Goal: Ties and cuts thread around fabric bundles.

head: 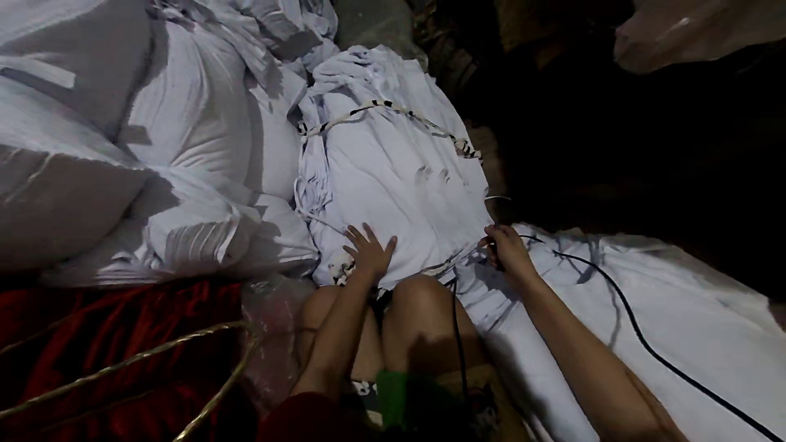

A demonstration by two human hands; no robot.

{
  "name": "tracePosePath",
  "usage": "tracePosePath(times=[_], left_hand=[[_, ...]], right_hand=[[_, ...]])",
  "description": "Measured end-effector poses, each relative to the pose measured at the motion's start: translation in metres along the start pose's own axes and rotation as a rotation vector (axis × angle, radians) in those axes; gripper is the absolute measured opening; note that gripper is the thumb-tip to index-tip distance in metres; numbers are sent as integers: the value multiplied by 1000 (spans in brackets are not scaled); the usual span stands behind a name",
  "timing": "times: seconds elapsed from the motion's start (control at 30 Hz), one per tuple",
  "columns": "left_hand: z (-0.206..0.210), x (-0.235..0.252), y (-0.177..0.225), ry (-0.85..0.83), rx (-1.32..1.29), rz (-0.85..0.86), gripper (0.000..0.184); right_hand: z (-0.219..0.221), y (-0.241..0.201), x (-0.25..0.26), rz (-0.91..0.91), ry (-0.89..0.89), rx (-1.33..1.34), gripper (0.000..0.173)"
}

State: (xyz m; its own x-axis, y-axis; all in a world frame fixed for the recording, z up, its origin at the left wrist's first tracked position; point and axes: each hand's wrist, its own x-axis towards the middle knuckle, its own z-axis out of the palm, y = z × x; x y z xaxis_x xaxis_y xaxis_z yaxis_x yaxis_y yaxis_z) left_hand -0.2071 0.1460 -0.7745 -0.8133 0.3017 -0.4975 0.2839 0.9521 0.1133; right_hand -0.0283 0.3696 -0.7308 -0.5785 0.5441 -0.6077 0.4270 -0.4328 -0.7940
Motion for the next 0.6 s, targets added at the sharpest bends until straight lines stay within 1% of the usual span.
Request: tracePosePath(times=[0.1, 0.13, 0.17, 0.2, 0.3, 0.37, 0.4, 0.47, 0.53, 0.6], left_hand=[[-1, -14, 5, -63, 76, 203, 116], [-3, -21, 7, -91, 107, 265, 116], [-5, -28, 10, -122, 139, 310, 109], [-6, -33, 13, -131, 158, 336, 97], [6, -39, 23, 16, 186, 388, 66], [11, -44, 28, 53, 203, 438, 58], [11, -46, 27, 71, 195, 467, 56], [11, -45, 21, 155, 150, 550, 50], [9, -42, 15, 219, 87, 628, 46], [5, -43, 12, 220, 30, 636, 46]], right_hand=[[0, -5, 1, 19, 14, -16, 37], [-2, -5, 1, 28, 24, -21, 39], [-2, -4, 2, 28, 37, -19, 40], [-3, -3, 5, 25, 51, -11, 41], [-11, -3, 12, 5, 98, 63, 40], [-26, -16, 6, -57, 186, 153, 39], [-38, -28, -3, -113, 244, 191, 38], [-77, -56, -30, -255, 364, 247, 39], [-126, -78, -68, -398, 570, 312, 38], [-185, -84, -118, -513, 719, 364, 38]])
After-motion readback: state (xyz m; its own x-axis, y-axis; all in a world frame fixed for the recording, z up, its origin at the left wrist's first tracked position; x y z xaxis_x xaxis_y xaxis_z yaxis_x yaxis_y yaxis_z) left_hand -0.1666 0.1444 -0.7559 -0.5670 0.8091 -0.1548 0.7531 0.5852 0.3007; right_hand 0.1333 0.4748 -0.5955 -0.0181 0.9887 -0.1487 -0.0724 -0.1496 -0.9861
